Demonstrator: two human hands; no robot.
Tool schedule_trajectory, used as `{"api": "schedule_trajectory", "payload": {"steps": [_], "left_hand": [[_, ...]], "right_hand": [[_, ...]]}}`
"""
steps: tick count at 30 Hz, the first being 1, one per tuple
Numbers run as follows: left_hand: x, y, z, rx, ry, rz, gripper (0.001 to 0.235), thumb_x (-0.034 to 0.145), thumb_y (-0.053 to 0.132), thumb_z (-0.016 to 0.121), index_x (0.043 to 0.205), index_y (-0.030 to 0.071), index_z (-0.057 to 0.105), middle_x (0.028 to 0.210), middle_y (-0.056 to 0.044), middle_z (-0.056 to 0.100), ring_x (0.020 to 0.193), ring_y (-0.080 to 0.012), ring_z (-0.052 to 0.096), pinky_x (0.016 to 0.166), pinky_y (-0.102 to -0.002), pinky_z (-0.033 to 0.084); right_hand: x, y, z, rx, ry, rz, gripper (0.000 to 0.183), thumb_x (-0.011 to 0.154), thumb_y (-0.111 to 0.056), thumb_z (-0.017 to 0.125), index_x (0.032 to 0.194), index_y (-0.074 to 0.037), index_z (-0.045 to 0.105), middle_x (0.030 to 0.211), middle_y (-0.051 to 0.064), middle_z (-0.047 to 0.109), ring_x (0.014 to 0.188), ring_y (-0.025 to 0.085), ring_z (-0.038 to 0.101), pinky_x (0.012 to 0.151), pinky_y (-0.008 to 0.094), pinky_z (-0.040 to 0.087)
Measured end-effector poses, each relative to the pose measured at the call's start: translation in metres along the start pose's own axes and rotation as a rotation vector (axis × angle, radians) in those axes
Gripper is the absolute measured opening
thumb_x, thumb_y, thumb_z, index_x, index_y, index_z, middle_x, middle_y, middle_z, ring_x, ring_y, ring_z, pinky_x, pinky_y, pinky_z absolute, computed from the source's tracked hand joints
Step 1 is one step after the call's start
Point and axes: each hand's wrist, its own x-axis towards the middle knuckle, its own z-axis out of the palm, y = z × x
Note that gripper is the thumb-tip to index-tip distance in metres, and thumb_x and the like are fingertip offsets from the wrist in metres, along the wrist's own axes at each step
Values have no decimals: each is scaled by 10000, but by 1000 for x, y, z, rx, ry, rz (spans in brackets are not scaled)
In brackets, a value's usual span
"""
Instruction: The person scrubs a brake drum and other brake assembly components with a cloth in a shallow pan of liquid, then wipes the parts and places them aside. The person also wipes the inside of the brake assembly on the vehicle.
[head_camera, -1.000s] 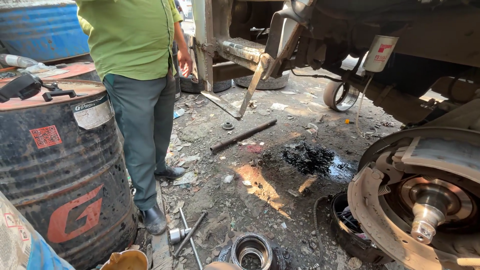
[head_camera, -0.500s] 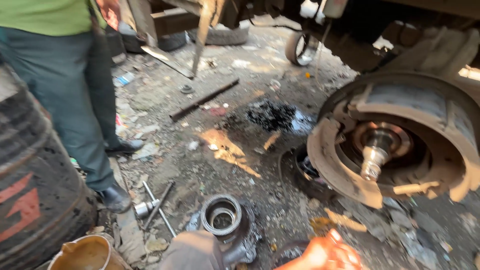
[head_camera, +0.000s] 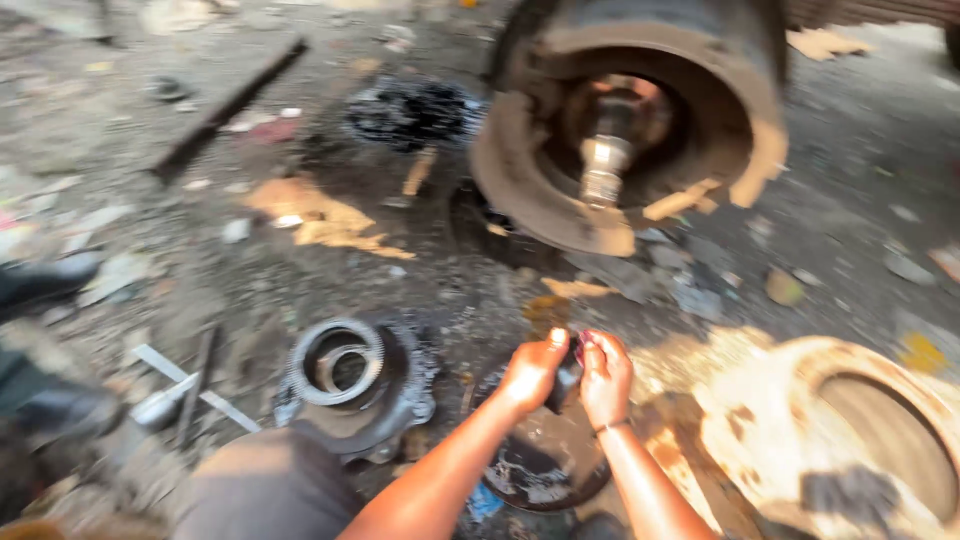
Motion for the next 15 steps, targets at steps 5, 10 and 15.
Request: {"api": "schedule_trajectory", "payload": {"steps": [5, 10, 15], "left_hand": [[-11, 30, -11, -615, -120, -226, 656, 967, 606, 564, 1078, -25, 705, 948, -146, 741, 768, -251, 709, 701, -406, 588], [-6, 60, -40, -803, 65, -427, 677, 916, 633, 501, 1261, 63, 623, 1130, -146, 711, 920, -327, 721, 820, -535, 566], [-8, 47, -51, -978, 123, -268, 706, 966, 630, 468, 1301, 25, 616, 1239, -180, 684, 1110, -382, 662, 962, -562, 525]], "right_hand": [[-3, 26, -14, 324, 51, 581, 238, 1035, -111, 515, 1072, -7, 725, 775, 33, 625, 612, 132, 502, 518, 308, 408], [-42, 2, 17, -11, -131, 303, 214, 1004, -117, 529, 1111, -53, 702, 813, -6, 698, 672, 47, 623, 555, 221, 499], [-45, -34, 45, 83, -177, 424, 147, 969, -118, 593, 1040, -23, 680, 787, 40, 666, 597, 121, 600, 514, 308, 493]]}}
